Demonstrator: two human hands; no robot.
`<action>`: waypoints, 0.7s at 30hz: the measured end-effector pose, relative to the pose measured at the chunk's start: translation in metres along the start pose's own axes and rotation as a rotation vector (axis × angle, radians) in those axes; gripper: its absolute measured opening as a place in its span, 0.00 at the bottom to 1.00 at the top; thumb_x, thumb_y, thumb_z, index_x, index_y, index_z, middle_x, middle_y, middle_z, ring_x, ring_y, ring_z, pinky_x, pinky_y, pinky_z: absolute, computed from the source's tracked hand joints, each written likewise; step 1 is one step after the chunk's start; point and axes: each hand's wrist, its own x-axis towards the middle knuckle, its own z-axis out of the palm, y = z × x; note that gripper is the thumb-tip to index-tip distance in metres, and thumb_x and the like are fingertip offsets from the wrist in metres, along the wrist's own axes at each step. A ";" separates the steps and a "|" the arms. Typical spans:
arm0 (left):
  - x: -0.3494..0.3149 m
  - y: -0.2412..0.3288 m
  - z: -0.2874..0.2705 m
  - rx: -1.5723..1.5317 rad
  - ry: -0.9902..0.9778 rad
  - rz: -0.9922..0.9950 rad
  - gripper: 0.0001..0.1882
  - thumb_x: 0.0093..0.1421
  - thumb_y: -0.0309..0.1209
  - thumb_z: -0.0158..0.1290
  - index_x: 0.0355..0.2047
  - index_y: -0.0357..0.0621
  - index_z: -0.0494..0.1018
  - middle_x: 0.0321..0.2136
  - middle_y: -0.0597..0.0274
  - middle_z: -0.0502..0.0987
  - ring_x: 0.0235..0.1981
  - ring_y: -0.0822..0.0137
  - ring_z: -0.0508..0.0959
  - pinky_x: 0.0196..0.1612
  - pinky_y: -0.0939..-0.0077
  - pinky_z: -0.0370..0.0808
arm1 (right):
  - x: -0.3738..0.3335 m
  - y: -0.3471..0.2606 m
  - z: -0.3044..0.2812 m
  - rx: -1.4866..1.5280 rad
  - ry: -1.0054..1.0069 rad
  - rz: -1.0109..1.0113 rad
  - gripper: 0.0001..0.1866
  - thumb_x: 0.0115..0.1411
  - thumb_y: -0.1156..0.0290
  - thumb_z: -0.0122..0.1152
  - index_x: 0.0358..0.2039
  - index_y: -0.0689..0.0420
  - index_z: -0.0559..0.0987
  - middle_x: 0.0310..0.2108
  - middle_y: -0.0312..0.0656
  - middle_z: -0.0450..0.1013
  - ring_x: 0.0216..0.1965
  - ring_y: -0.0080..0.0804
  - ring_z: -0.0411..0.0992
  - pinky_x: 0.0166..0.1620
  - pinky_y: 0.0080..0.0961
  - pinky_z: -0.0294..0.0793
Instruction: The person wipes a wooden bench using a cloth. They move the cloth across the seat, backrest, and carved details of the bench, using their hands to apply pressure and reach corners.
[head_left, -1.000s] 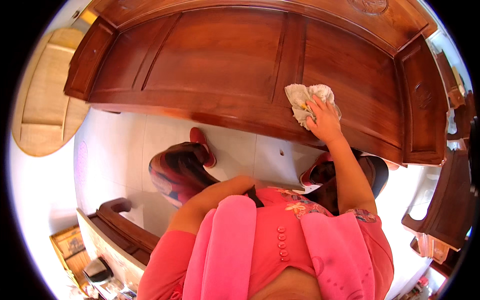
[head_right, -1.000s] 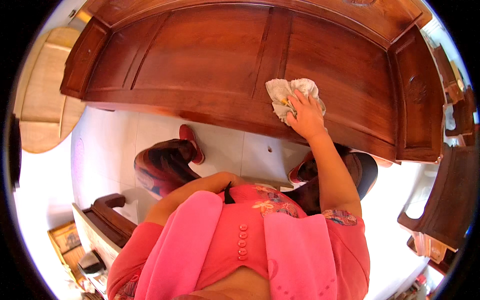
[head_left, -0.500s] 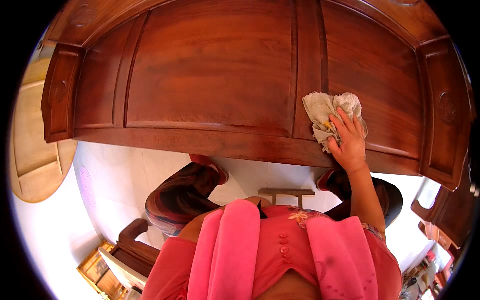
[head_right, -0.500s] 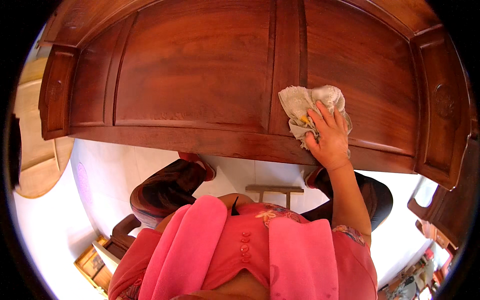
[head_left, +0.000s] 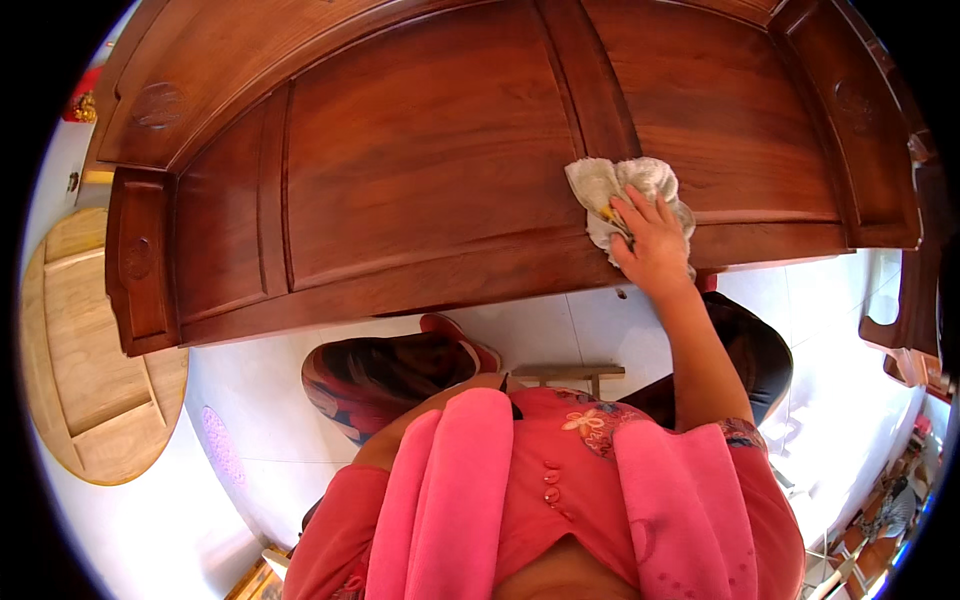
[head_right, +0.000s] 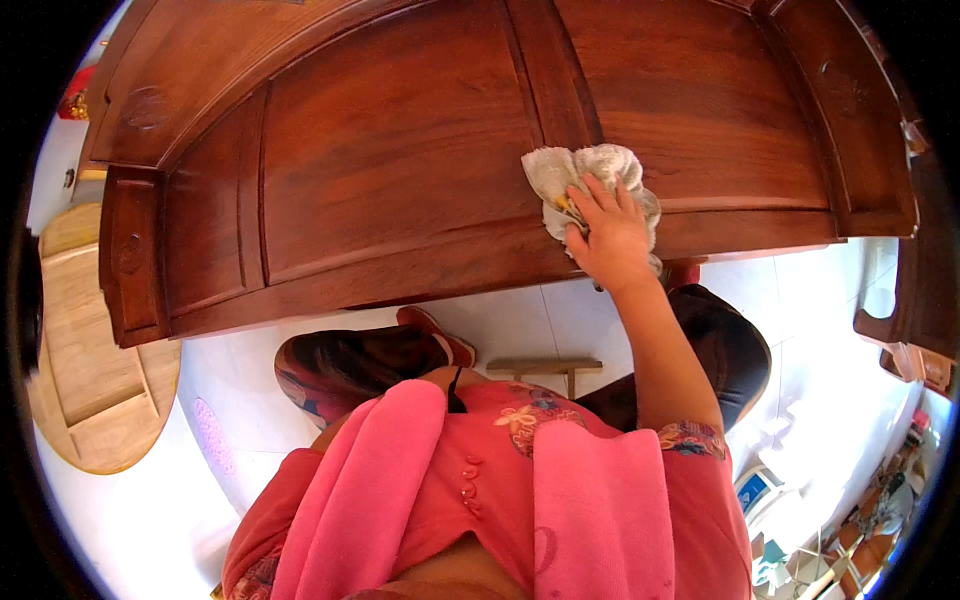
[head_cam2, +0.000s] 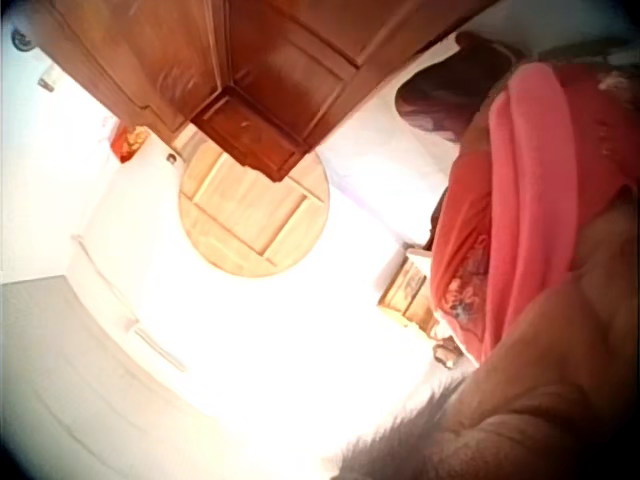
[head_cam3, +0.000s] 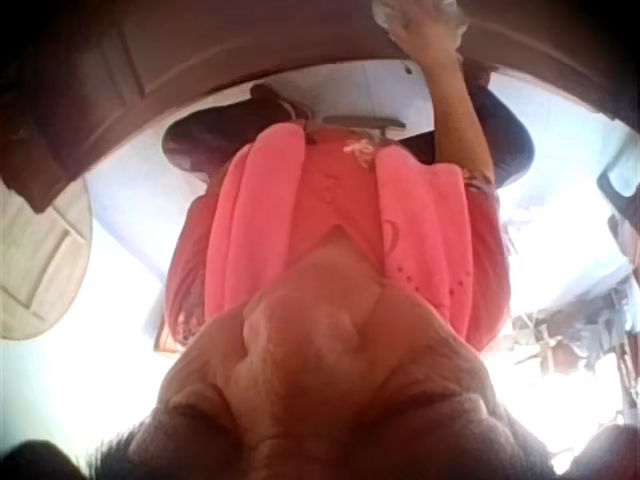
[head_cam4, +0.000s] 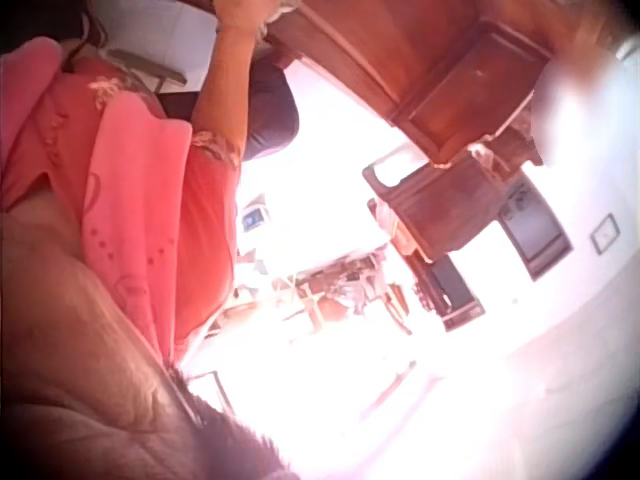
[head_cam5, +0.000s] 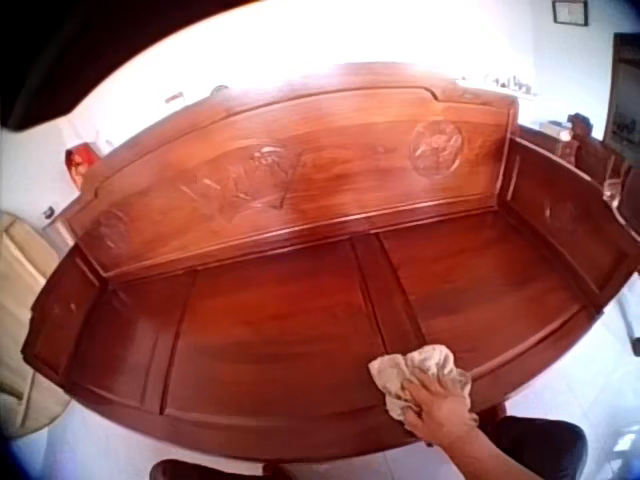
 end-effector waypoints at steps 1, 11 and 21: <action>0.002 0.002 -0.001 0.020 0.008 0.009 0.16 0.62 0.32 0.50 0.48 0.46 0.79 0.45 0.44 0.81 0.47 0.47 0.80 0.51 0.55 0.76 | -0.004 0.000 0.005 -0.002 0.028 -0.001 0.26 0.55 0.62 0.63 0.56 0.45 0.79 0.64 0.39 0.69 0.66 0.60 0.61 0.63 0.52 0.65; -0.007 0.003 -0.005 0.154 0.082 0.053 0.17 0.62 0.32 0.51 0.49 0.46 0.79 0.44 0.45 0.81 0.46 0.48 0.81 0.51 0.56 0.76 | 0.006 0.009 0.009 -0.148 -0.207 0.034 0.30 0.62 0.54 0.56 0.65 0.42 0.71 0.72 0.41 0.57 0.72 0.61 0.51 0.69 0.51 0.60; 0.004 -0.011 -0.010 0.127 0.004 -0.005 0.17 0.62 0.32 0.51 0.50 0.46 0.79 0.44 0.45 0.82 0.46 0.49 0.81 0.51 0.57 0.77 | 0.012 0.019 0.002 0.003 -0.229 -0.023 0.36 0.57 0.60 0.63 0.67 0.44 0.68 0.73 0.43 0.55 0.71 0.61 0.52 0.70 0.48 0.59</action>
